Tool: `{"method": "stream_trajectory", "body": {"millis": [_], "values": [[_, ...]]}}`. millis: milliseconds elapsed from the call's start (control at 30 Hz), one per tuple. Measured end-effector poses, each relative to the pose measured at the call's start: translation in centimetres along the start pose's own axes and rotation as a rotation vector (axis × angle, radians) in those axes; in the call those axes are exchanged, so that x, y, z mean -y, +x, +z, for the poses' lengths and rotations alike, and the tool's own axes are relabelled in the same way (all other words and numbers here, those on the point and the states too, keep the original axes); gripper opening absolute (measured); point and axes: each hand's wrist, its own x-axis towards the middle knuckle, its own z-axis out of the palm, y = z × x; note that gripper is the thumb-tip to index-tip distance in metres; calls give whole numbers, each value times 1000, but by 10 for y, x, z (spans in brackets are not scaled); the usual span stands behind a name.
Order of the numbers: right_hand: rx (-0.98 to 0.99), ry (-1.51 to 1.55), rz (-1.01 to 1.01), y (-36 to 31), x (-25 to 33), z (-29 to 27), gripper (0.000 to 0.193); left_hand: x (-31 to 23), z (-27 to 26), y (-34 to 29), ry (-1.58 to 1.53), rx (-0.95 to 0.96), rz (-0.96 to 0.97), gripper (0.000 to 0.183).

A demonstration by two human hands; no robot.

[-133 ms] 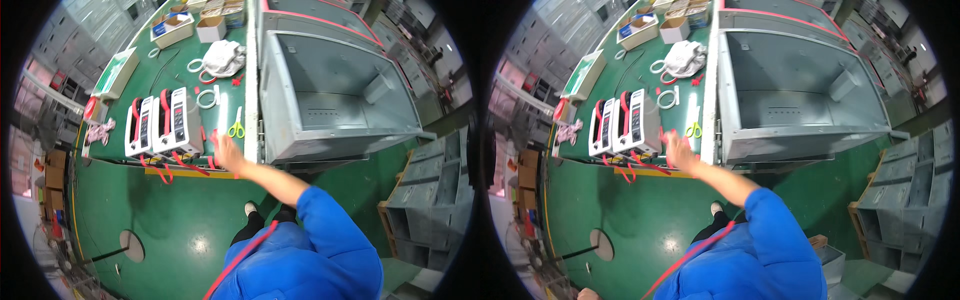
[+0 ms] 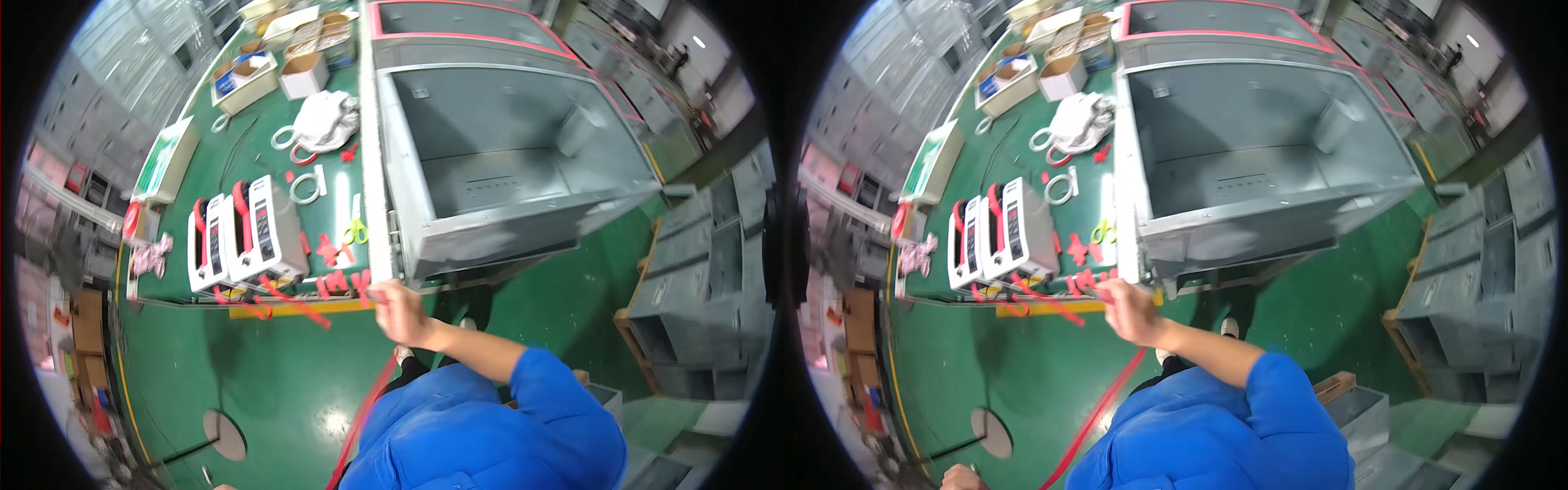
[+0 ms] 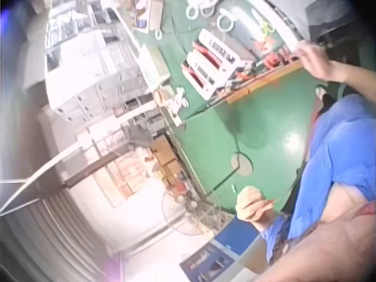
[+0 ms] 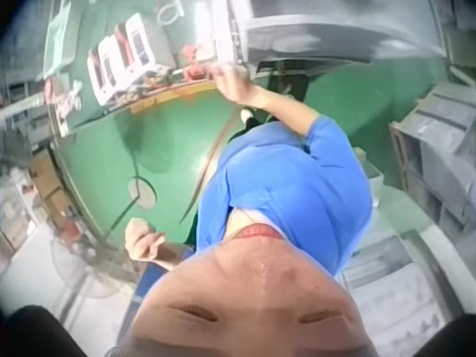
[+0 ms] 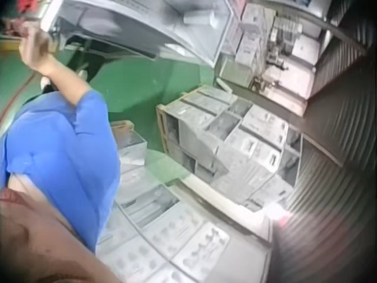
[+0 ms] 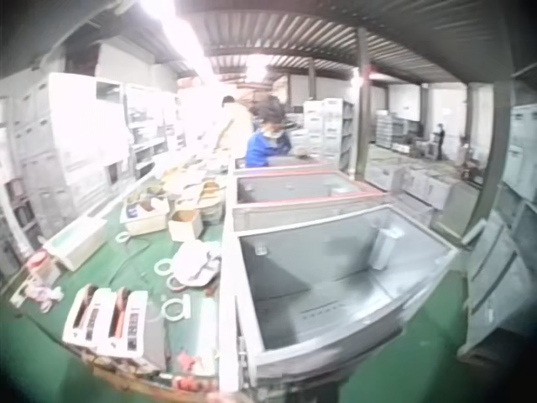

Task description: The person applies red protective tape along the edges of a metal cabinet frame. They measure and cut the tape, then press it firmly onto the corners and sides of the unit to cover the edges. The person works on multiple edges of the same cabinet throughout the clip.

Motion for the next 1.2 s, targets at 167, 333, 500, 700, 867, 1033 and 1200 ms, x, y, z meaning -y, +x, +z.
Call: {"method": "stream_trajectory", "body": {"millis": [167, 333, 500, 700, 867, 1033, 1200], "values": [[-543, -246, 361, -18, -22, -170, 22, 5, 26, 62, -110, 313, 25, 21], [-880, -519, 362, -5, -67, -298, 25, 6, 65, 105, -173, 429, 127, 19], [-909, -631, 298, -5, -111, -376, 26, -4, 108, 137, -152, 464, 137, 18], [-1060, -667, 283, -13, -154, -437, 26, -19, 143, 158, -111, 496, 120, 17], [-982, -590, 260, -14, -151, -453, 23, -32, 167, 168, -47, 502, 58, 18], [-1033, -554, 262, -15, -157, -464, 23, -46, 186, 177, 24, 511, 23, 20], [-860, -558, 207, -15, -136, -460, 18, -53, 201, 177, 39, 461, 23, 20]]}}
